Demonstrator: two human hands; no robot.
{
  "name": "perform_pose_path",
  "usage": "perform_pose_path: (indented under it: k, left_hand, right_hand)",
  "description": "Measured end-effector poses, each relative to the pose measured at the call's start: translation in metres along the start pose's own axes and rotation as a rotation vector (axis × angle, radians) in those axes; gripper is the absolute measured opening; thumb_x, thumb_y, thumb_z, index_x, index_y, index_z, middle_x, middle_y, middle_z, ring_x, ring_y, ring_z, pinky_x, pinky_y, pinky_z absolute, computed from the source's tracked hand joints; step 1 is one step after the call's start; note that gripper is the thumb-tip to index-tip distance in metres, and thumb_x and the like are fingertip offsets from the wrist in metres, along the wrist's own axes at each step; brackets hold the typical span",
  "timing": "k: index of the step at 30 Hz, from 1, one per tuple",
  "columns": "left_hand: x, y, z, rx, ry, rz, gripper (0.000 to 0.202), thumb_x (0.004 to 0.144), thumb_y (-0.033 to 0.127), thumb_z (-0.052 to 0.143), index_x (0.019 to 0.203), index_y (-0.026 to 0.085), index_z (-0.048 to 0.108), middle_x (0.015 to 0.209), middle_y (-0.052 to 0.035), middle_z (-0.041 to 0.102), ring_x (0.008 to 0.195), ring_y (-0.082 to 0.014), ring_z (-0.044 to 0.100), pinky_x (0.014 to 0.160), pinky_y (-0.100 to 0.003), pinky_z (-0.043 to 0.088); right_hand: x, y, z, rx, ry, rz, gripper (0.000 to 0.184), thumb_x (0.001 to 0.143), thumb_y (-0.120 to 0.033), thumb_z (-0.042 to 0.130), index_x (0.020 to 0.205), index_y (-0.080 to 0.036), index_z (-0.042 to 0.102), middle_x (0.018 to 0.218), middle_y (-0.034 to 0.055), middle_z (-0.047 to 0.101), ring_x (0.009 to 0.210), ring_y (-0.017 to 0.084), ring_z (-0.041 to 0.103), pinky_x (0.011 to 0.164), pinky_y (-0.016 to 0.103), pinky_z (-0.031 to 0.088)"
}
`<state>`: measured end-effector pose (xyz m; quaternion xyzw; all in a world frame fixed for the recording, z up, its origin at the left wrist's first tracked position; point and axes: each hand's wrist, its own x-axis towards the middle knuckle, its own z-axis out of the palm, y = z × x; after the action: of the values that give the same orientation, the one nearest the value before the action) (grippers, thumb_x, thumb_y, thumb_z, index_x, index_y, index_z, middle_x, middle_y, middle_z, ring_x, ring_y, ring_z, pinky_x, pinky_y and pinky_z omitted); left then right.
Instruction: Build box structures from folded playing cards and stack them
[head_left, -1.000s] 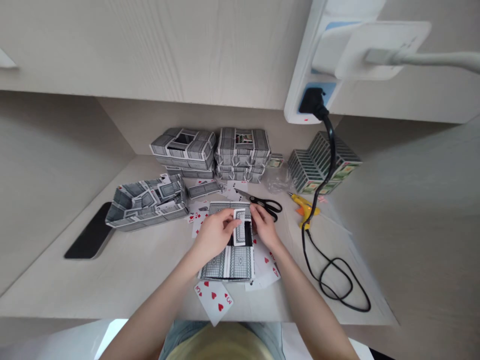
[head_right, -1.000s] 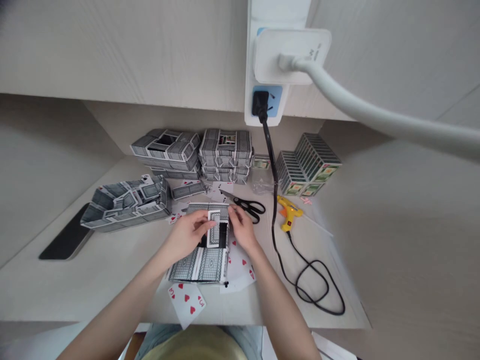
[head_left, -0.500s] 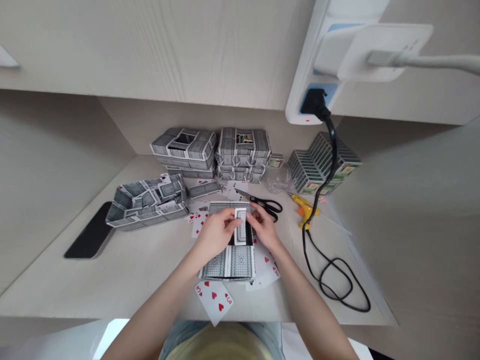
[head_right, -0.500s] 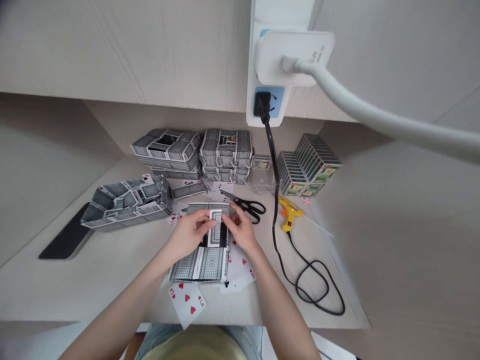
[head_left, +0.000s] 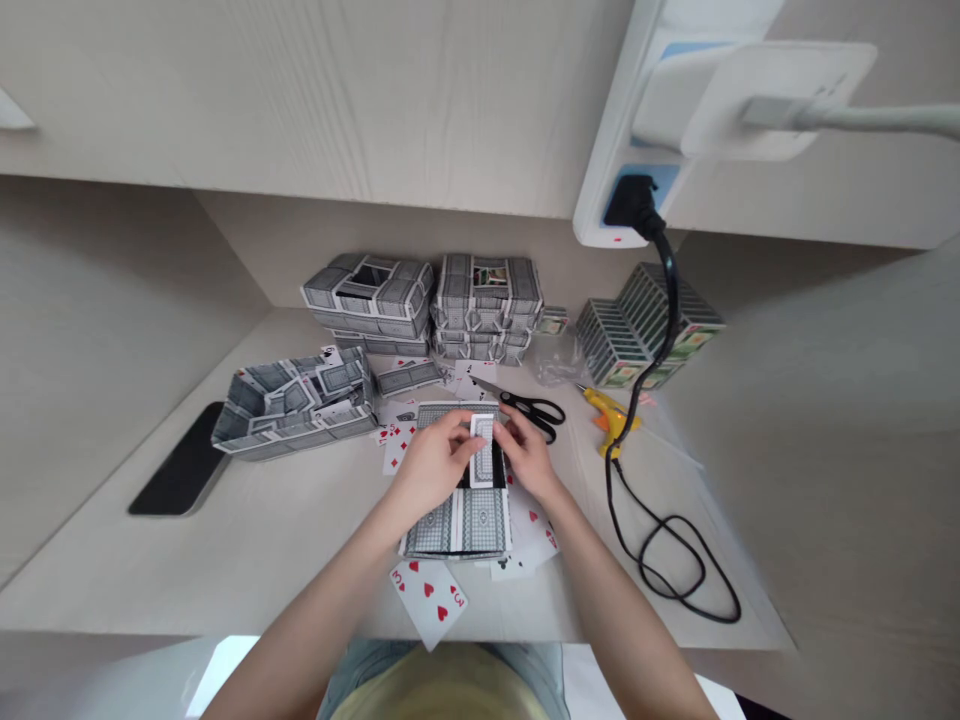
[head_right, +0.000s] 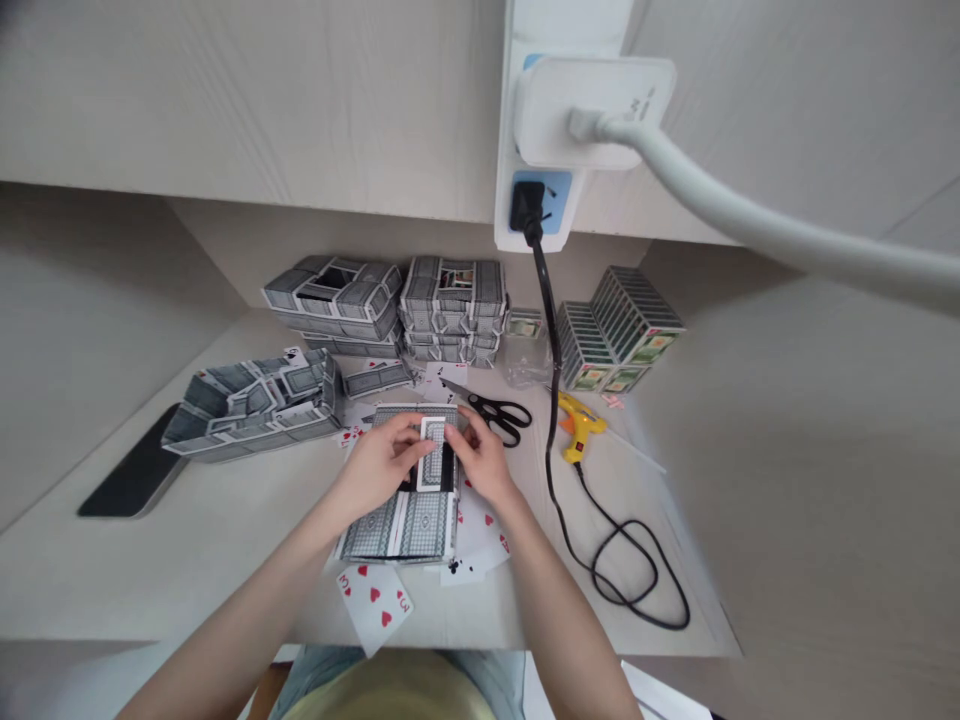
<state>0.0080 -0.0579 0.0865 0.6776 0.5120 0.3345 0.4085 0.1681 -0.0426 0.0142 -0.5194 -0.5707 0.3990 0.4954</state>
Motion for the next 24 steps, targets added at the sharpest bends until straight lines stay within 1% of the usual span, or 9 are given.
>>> perform_pose_path:
  k: [4,8,10,14,18,21,24]
  left_hand:
    - [0.0004,0.0009,0.0001,-0.056,-0.019,-0.009,0.018,0.076,0.033,0.056,0.088,0.02,0.055,0.071,-0.0003,0.068,0.058,-0.0155,0.062,0.055,-0.026,0.047]
    - [0.0012,0.0013,0.0008,-0.068,-0.01,-0.009,0.016,0.074,0.034,0.057,0.081,0.019,0.054,0.069,0.0,0.067,0.053,-0.014,0.06,0.051,-0.024,0.046]
    - [0.0013,0.0016,0.0012,-0.082,-0.027,-0.017,0.016,0.074,0.034,0.057,0.08,0.019,0.055,0.067,0.0006,0.067,0.052,-0.0134,0.059,0.049,-0.024,0.045]
    - [0.0006,0.0035,0.0018,-0.149,-0.076,-0.073,0.02,0.074,0.036,0.058,0.085,0.02,0.054,0.065,0.0013,0.065,0.052,-0.0137,0.059,0.047,-0.023,0.045]
    - [-0.0004,0.0047,0.0016,-0.192,-0.133,-0.134,0.023,0.073,0.037,0.058,0.088,0.019,0.054,0.07,-0.0005,0.066,0.05,-0.0137,0.058,0.044,-0.024,0.046]
    - [-0.0013,0.0036,0.0002,-0.138,-0.176,-0.145,0.024,0.074,0.035,0.057,0.092,0.02,0.054,0.075,-0.0014,0.067,0.044,-0.0125,0.057,0.044,-0.024,0.044]
    - [-0.0024,0.0035,-0.0018,-0.049,-0.195,-0.108,0.025,0.074,0.032,0.057,0.096,0.02,0.053,0.075,-0.0004,0.067,0.043,-0.0123,0.057,0.046,-0.024,0.044]
  right_hand:
    - [-0.0001,0.0,-0.0001,-0.021,0.006,-0.019,0.043,0.076,-0.046,0.055,0.11,-0.021,0.059,0.055,-0.0045,0.045,0.051,0.012,0.042,0.05,0.025,0.035]
    - [-0.0003,-0.0013,-0.0005,-0.006,0.005,0.003,0.042,0.076,-0.046,0.055,0.11,-0.021,0.059,0.056,-0.004,0.046,0.051,0.013,0.041,0.05,0.025,0.034]
    - [-0.0003,-0.002,-0.0008,-0.016,0.001,0.006,0.042,0.076,-0.046,0.055,0.11,-0.021,0.059,0.056,-0.0036,0.048,0.051,0.013,0.042,0.051,0.026,0.034]
    - [-0.0001,-0.001,-0.0012,-0.051,-0.001,-0.017,0.042,0.077,-0.045,0.053,0.111,-0.021,0.059,0.06,-0.0024,0.051,0.054,0.014,0.045,0.053,0.026,0.037]
    - [0.0001,0.0015,-0.0009,-0.036,-0.006,-0.011,0.042,0.077,-0.044,0.053,0.111,-0.021,0.058,0.063,-0.0015,0.054,0.055,0.014,0.046,0.056,0.027,0.038]
    - [-0.0001,0.0015,-0.0001,-0.051,-0.016,-0.006,0.042,0.078,-0.044,0.053,0.112,-0.021,0.058,0.061,-0.0019,0.053,0.054,0.014,0.046,0.056,0.028,0.039]
    - [-0.0002,-0.0002,0.0009,-0.066,-0.023,-0.004,0.042,0.078,-0.046,0.053,0.112,-0.021,0.058,0.061,-0.0013,0.054,0.056,0.015,0.049,0.057,0.029,0.04]
